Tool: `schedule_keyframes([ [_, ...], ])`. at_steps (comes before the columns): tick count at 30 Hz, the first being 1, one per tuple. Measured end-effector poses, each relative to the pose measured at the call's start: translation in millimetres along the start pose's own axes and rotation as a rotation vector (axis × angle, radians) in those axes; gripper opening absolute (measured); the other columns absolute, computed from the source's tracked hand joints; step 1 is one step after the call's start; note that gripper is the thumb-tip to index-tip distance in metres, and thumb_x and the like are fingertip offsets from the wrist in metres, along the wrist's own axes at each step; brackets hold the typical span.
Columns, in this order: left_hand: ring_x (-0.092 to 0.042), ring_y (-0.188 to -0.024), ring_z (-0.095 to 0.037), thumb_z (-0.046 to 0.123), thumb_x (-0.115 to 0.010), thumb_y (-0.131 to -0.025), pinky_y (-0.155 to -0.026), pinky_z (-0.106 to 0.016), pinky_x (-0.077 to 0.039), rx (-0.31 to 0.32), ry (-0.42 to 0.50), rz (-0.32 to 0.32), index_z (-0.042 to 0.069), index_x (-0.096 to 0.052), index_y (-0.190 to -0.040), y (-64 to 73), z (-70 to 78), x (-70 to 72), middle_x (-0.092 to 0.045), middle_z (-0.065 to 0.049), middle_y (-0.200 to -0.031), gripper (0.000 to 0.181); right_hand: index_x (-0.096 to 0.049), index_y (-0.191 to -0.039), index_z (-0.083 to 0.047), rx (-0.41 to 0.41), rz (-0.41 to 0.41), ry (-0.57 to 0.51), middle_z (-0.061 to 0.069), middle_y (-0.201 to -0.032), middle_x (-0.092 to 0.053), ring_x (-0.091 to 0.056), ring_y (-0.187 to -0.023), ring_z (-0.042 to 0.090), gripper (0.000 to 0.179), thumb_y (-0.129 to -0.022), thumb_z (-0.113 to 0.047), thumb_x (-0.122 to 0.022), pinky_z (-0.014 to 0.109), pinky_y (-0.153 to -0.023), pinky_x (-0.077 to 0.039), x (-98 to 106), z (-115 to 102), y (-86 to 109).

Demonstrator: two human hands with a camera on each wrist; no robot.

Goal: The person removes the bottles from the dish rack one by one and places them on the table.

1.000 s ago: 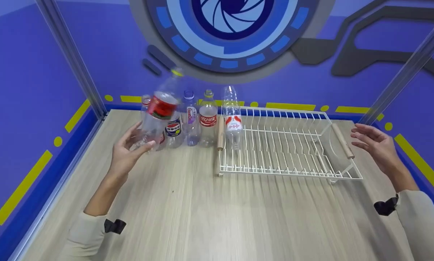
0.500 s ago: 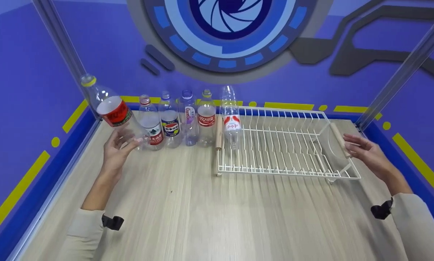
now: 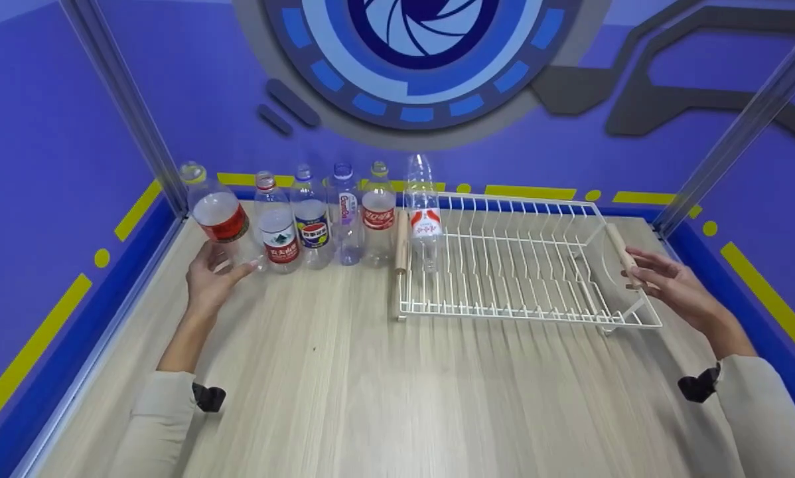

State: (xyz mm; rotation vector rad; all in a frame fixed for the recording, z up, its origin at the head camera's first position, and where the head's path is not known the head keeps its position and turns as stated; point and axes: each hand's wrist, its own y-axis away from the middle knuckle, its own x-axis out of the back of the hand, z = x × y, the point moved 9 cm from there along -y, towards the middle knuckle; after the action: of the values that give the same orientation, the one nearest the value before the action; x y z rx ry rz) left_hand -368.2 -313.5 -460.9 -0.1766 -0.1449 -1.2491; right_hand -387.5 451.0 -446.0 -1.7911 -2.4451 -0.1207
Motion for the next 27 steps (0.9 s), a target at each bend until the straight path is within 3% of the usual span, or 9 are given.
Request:
schedule_keyframes([
  [7, -0.04, -0.148, -0.032, 0.011, -0.077, -0.091, -0.123, -0.044, -0.036, 0.013, -0.047, 0.016, 0.005, -0.033, -0.158, -14.9, -15.9, 0.5, -0.042, -0.018, -0.16, 0.08, -0.041, -0.153, -0.005, 0.014, -0.007, -0.02, -0.009, -0.126, -0.065, -0.07, -0.106, 0.006, 0.046, -0.107, -0.003, -0.046, 0.019, -0.09, -0.057, 1, -1, 1.9],
  [13, -0.036, -0.151, -0.034, 0.007, -0.074, -0.092, -0.125, -0.046, -0.032, 0.086, -0.111, -0.02, 0.005, -0.032, -0.158, -27.4, -36.4, 0.0, -0.038, -0.02, -0.162, 0.079, -0.038, -0.154, -0.005, 0.017, -0.021, -0.051, -0.009, -0.125, -0.066, -0.072, -0.105, 0.008, 0.047, -0.108, -0.003, -0.044, 0.021, -0.09, -0.058, -1, 2, 1.6],
  [22, -0.026, -0.156, -0.035, 0.008, -0.073, -0.093, -0.128, -0.046, -0.024, 0.162, -0.087, -0.131, 0.004, -0.025, -0.16, -45.0, -59.7, 1.3, -0.028, -0.018, -0.168, 0.083, -0.034, -0.156, -0.003, 0.034, -0.056, -0.051, -0.008, -0.133, -0.063, -0.068, -0.114, 0.008, 0.048, -0.109, -0.003, -0.041, 0.022, -0.093, -0.057, -5, 5, 2.9],
  [27, -0.019, -0.157, -0.038, -0.005, -0.068, -0.091, -0.129, -0.048, -0.02, 0.138, -0.026, -0.22, 0.0, -0.017, -0.161, -52.6, -59.5, -2.4, -0.02, -0.022, -0.169, 0.087, -0.03, -0.158, -0.002, 0.04, -0.093, -0.074, -0.007, -0.137, -0.06, -0.065, -0.12, 0.008, 0.049, -0.11, -0.003, -0.037, 0.027, -0.095, -0.058, -6, 4, 3.9],
])
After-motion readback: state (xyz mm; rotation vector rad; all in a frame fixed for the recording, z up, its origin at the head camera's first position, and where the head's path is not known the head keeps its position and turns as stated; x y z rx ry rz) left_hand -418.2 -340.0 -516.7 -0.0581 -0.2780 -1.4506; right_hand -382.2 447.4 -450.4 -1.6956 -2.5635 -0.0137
